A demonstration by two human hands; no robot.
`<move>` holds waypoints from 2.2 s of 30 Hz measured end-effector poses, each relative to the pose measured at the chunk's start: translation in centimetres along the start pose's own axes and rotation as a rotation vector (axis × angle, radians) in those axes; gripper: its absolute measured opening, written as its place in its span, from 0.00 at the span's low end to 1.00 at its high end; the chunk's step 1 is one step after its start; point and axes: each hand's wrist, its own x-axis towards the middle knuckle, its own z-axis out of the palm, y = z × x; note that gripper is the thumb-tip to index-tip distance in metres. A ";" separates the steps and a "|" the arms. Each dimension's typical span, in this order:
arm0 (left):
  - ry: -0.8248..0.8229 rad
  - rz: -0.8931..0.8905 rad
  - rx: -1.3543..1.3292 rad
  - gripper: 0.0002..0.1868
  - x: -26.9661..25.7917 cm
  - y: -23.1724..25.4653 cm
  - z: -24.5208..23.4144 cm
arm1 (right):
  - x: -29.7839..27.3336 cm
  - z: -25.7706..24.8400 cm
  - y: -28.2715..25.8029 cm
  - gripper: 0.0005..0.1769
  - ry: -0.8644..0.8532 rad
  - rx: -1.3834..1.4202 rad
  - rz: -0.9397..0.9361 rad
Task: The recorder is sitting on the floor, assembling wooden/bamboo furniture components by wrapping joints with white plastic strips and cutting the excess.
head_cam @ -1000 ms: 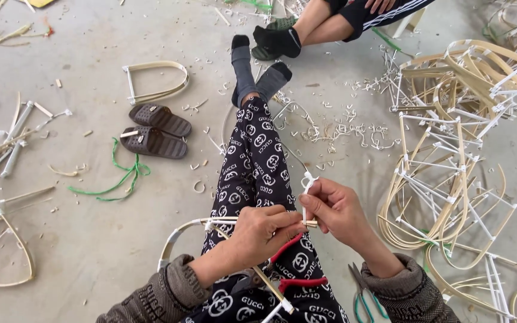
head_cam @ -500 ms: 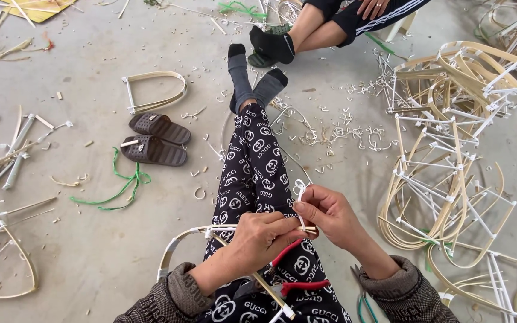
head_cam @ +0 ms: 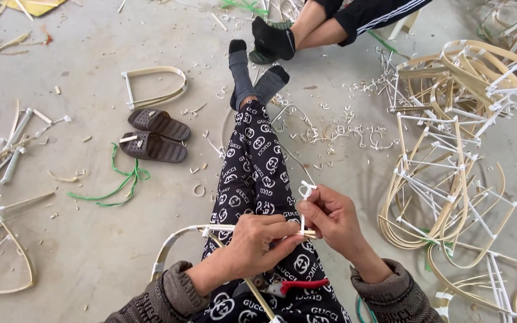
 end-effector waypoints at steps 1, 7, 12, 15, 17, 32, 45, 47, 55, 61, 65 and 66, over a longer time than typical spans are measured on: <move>0.012 -0.015 -0.017 0.07 -0.4 0.1 0.0 | -0.3 -0.1 0.9 0.08 0.027 0.036 0.002; 0.082 -0.120 -0.140 0.13 -0.9 -1.3 0.5 | -3.9 2.1 8.3 0.06 0.274 0.389 0.219; 0.011 -0.298 -0.117 0.10 -2.0 -4.2 1.6 | -5.1 0.3 10.9 0.08 0.157 0.517 0.435; -0.037 -0.450 -0.348 0.12 -2.1 -6.0 1.3 | -5.0 -2.8 12.1 0.15 0.029 0.300 0.596; -0.021 -0.524 -0.543 0.13 -1.2 -6.4 0.7 | -4.1 -3.6 10.0 0.21 -0.006 0.052 0.613; -0.236 -0.516 -0.449 0.13 3.2 -5.7 -1.7 | 1.4 -0.5 -0.1 0.12 -0.004 0.103 0.108; -0.055 -0.434 -0.606 0.13 -0.4 -4.3 -0.4 | 0.2 -1.0 2.5 0.11 -0.127 0.519 0.306; -0.019 -0.468 -0.537 0.13 -0.6 -3.8 -0.6 | -0.2 -0.4 3.4 0.13 -0.116 0.551 0.326; 0.020 -0.330 -0.466 0.11 -1.0 -2.4 -1.3 | -2.6 2.7 3.2 0.16 -0.154 0.294 0.229; 0.033 -0.277 -0.224 0.12 -1.8 -2.1 -0.8 | -3.4 0.6 1.5 0.19 -0.058 0.142 0.176; -0.002 -0.239 -0.245 0.12 -1.8 -1.2 -0.9 | -3.4 0.2 1.6 0.16 -0.123 0.225 0.155; -0.030 -0.257 -0.270 0.13 -1.6 -0.9 -1.0 | -3.2 0.2 1.8 0.14 -0.137 0.297 0.192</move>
